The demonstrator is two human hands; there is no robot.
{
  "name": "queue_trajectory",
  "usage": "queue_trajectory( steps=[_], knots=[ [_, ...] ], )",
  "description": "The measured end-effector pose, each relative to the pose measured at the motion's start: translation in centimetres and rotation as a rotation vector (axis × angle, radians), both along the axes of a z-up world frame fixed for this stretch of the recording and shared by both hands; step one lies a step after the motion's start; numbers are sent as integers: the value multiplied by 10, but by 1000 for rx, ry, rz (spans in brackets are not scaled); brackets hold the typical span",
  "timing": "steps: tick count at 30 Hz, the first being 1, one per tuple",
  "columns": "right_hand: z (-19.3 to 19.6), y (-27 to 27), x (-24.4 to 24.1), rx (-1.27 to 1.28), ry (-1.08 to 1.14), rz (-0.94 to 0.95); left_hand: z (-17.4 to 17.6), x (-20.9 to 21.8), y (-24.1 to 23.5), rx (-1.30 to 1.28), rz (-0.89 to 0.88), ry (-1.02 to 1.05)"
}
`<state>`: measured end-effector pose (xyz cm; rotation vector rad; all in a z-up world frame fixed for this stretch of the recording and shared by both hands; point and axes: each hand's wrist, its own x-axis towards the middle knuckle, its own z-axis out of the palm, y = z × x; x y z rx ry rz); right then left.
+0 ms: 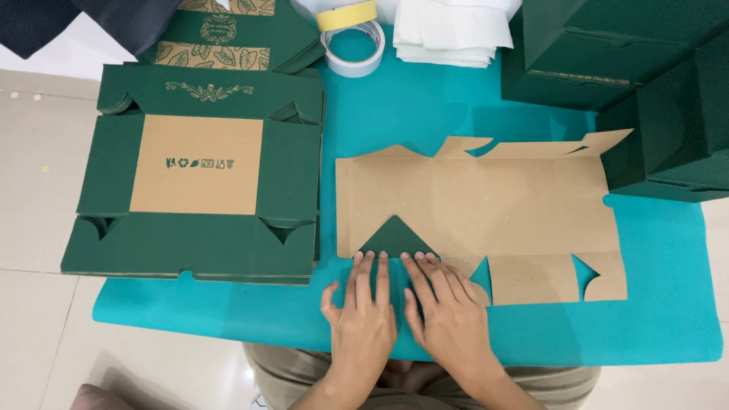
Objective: The person folds a flat green cardboard sheet into a box by creasing the sides and tucking the flaps into slots. They then place the assembled box on a stack of similar boxes.
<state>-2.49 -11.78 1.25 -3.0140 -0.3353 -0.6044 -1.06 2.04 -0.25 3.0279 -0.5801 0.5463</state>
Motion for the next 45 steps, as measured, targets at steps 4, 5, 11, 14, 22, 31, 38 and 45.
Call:
queue_trajectory(
  steps=[4,5,11,14,22,31,38,45],
  knots=[
    [-1,4,3,-77,-32,-16,4,-3,-1,-49,-13,9],
    [0,4,4,-69,-21,-18,3,-3,-1,-37,-13,33],
    [23,-35,4,312,146,88,2,-1,7,-76,-27,21],
    [20,-71,1,458,248,49,1,3,17,-81,-77,27],
    [3,-66,-11,315,189,13,3,15,28,-51,-69,17],
    [15,-65,-9,461,272,86,1,15,12,-57,-457,31],
    [24,-89,-18,617,275,47,9,24,5,-143,-510,128],
    [16,-91,-19,434,196,131,15,30,-2,-358,-488,263]
  ],
)
